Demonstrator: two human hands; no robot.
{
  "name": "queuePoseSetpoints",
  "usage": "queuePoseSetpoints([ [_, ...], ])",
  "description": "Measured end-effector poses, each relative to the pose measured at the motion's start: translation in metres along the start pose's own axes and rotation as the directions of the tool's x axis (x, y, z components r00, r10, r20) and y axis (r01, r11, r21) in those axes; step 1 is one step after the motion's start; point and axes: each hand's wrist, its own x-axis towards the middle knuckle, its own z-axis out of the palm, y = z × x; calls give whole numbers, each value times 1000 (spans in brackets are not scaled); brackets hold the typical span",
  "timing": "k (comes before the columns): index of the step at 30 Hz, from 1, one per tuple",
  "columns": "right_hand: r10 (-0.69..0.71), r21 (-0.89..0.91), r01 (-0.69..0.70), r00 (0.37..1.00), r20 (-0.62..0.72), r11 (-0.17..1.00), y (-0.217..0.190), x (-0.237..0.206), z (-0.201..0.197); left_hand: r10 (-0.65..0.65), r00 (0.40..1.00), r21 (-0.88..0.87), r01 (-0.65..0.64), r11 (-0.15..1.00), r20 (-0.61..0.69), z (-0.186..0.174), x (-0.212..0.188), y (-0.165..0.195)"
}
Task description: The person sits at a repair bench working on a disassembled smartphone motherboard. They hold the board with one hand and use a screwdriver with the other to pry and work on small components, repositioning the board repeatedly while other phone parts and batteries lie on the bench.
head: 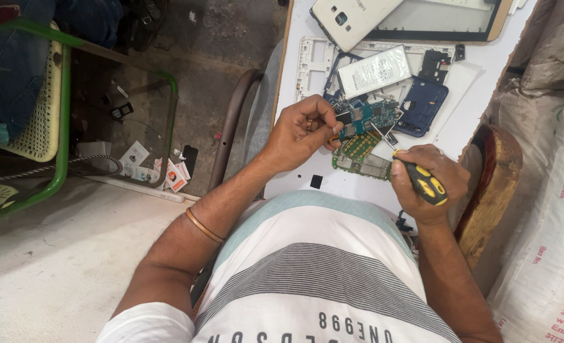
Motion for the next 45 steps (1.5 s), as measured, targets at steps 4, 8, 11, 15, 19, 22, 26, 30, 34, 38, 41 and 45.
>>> queuePoseSetpoints([
  [4, -5, 6, 5, 1000, 8, 1000, 1, 0, 1, 3, 1000, 5, -3, 1000, -1, 0, 1, 0],
  [8, -9, 12, 9, 1000, 23, 1000, 1, -1, 3, -8, 1000, 12, 8, 1000, -10, 0, 0, 0],
  [11, 22, -3, -22, 1000, 5, 1000, 1, -1, 1, 7, 1000, -2, -7, 1000, 1, 0, 1, 0],
  [15, 17, -25, -18, 1000, -17, 1000, 0, 1, -2, 7, 1000, -5, -7, 1000, 2, 0, 1, 1],
  [19, -19, 46, 17, 999, 37, 999, -1, 2, 4, 3, 1000, -5, -3, 1000, -3, 1, 1, 2],
  [22, -17, 41, 14, 997, 75, 999, -6, 3, 5, -6, 1000, -16, 6, 1000, -1, 0, 1, 2],
  [26, -10, -15, 11, 996, 87, 1000, -10, 5, 7, -3, 1000, -14, 3, 1000, 0, 0, 0, 2],
  [30, -9, -12, 10, 996, 89, 1000, -9, 5, 8, -7, 1000, -7, 7, 1000, -2, 1, 0, 0],
  [34, -26, 14, 25, 996, 84, 1000, -6, 5, 6, -12, 1000, 12, 12, 1000, 0, 0, 0, 1],
  [38, -39, 10, 38, 996, 85, 999, -5, 3, 6, 1, 1000, -20, -1, 1000, 0, -1, 0, 1],
  [41, -42, 3, 42, 995, 89, 999, -5, 2, 7, 2, 1000, -28, -2, 1000, -4, 0, -1, 0],
  [45, -28, -6, 29, 995, 100, 1000, -5, 3, 4, -7, 1000, -18, 7, 1000, -5, 1, -1, 1],
])
